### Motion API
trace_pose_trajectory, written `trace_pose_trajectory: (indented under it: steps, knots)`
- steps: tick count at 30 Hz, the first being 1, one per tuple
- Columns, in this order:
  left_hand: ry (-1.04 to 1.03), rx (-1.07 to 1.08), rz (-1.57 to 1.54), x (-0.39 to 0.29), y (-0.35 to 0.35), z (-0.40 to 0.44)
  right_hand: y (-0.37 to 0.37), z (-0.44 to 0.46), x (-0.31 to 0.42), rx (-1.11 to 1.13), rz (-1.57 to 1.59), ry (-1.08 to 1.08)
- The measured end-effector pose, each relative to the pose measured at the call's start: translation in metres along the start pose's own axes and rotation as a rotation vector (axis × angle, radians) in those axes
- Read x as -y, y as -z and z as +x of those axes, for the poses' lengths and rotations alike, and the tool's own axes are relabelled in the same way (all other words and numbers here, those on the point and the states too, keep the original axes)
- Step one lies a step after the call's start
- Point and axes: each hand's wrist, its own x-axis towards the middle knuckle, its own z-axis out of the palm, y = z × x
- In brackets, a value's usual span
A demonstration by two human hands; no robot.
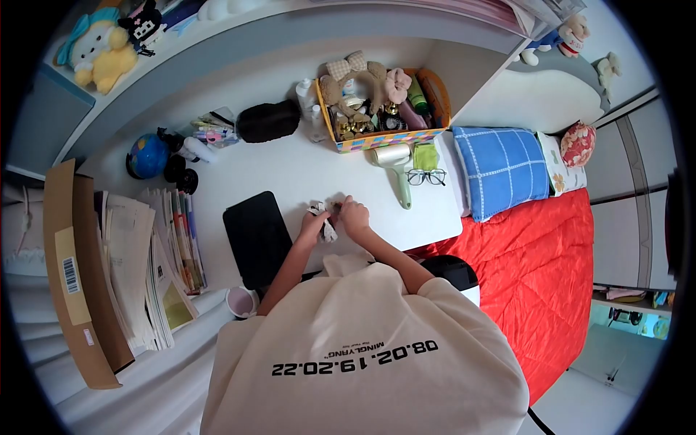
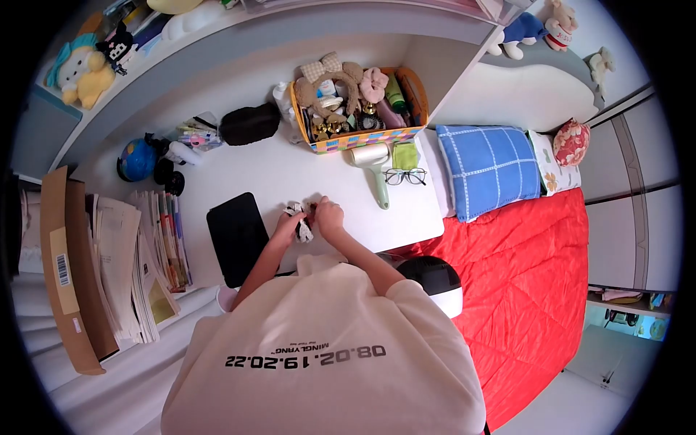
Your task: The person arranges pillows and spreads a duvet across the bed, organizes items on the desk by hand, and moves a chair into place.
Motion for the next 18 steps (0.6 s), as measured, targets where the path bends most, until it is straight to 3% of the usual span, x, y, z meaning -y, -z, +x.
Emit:
trace_pose_trajectory:
  steps: [4,7,11,14,16,18]
  knots:
    - [-0.009,-0.006,0.109,-0.005,0.004,0.004,0.007,0.005,-0.008,0.114,0.132,-0.128]
    - [-0.094,-0.053,0.194,-0.008,0.007,0.006,0.009,0.007,-0.012,0.134,0.095,-0.024]
    - [-0.011,-0.052,0.130,-0.020,0.002,-0.005,0.014,0.009,-0.011,0.140,0.140,-0.028]
    - [-0.007,-0.003,0.127,-0.025,0.002,-0.003,0.027,0.015,-0.013,0.201,0.372,0.018]
    - [-0.010,0.032,0.135,-0.025,0.002,-0.002,0.032,0.019,-0.010,0.529,1.012,-0.275]
    - [-0.025,0.025,0.174,-0.025,0.000,0.000,0.028,0.020,-0.008,0.565,0.971,-0.234]
